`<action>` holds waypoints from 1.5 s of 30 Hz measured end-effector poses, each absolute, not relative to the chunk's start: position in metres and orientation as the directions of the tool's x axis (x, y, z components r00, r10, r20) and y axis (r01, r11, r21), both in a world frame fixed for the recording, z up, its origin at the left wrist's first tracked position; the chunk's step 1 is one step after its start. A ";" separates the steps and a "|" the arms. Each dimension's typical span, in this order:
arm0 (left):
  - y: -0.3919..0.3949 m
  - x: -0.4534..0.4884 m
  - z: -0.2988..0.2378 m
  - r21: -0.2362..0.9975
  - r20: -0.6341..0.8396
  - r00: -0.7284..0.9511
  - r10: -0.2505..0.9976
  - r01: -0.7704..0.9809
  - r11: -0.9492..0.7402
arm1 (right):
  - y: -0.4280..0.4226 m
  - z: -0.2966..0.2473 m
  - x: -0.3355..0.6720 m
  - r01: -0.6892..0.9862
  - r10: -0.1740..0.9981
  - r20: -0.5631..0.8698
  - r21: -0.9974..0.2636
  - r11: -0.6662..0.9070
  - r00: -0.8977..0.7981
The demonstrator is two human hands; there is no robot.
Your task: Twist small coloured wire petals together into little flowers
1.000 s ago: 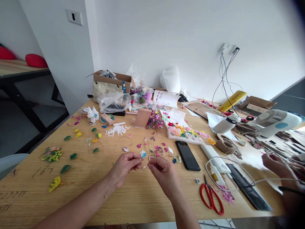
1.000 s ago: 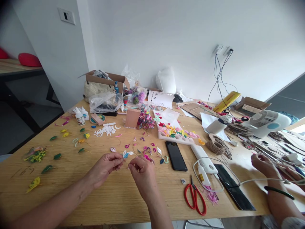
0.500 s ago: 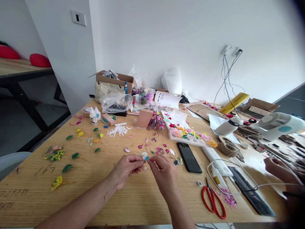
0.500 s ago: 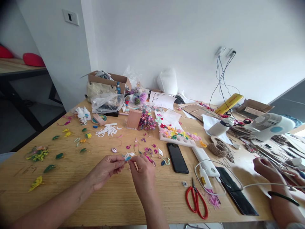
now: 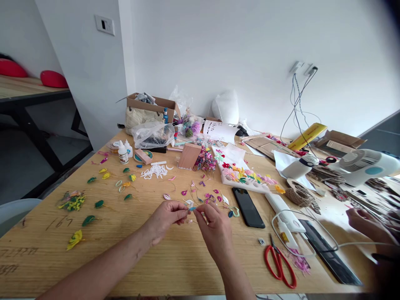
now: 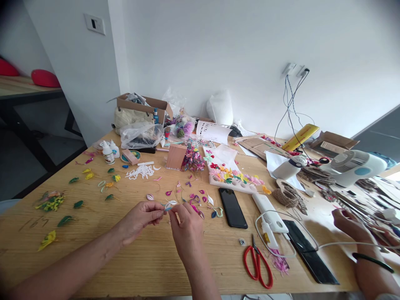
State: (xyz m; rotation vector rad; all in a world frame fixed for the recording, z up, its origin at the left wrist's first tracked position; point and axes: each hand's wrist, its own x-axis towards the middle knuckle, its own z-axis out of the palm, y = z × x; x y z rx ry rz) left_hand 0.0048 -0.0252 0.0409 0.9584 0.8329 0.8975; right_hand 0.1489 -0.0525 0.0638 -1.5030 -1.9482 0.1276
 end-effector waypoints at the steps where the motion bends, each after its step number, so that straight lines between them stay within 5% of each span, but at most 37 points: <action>1: -0.024 0.004 0.041 0.939 -0.174 0.390 0.904 -0.212 0.272 | -0.053 0.065 0.149 0.824 0.892 0.427 -0.445 0.351 -0.150; 10: -0.020 0.002 0.038 0.990 -0.128 0.524 0.842 0.012 0.143 | -0.038 0.095 0.153 0.803 0.873 0.184 -0.343 0.487 -0.451; 19: -0.026 -0.005 0.046 0.952 -0.145 0.481 0.865 -0.171 0.255 | -0.020 0.063 0.164 0.463 0.929 0.056 -0.855 0.234 -0.366; 23: -0.025 -0.010 0.046 0.940 -0.126 0.391 0.911 -0.245 0.236 | -0.028 0.038 0.155 0.278 0.954 0.049 -0.951 0.135 -0.294; 26: -0.020 -0.012 0.044 0.969 -0.113 0.316 0.942 -0.175 0.175 | -0.039 0.035 0.147 0.402 0.970 0.104 -0.896 0.187 -0.218; 30: -0.015 -0.013 0.041 0.995 -0.017 0.306 0.952 0.101 -0.015 | -0.053 0.054 0.138 0.665 0.928 0.196 -0.652 0.364 -0.316; 35: -0.017 -0.010 0.042 0.937 0.163 0.513 0.843 0.188 -0.296 | -0.047 0.085 0.148 0.701 0.863 0.185 -0.516 0.492 -0.469; 40: -0.024 -0.010 0.046 0.998 -0.055 0.646 0.762 0.034 0.043 | -0.021 0.075 0.169 0.499 0.886 0.092 -0.797 0.339 -0.455; 42: -0.024 -0.011 0.046 0.986 -0.087 0.566 0.820 -0.066 0.150 | -0.019 0.057 0.169 0.355 0.922 0.077 -0.908 0.222 -0.380; 45: -0.020 -0.014 0.043 0.992 -0.047 0.401 0.915 -0.088 0.089 | -0.028 0.032 0.158 0.304 0.965 0.110 -0.935 0.181 -0.237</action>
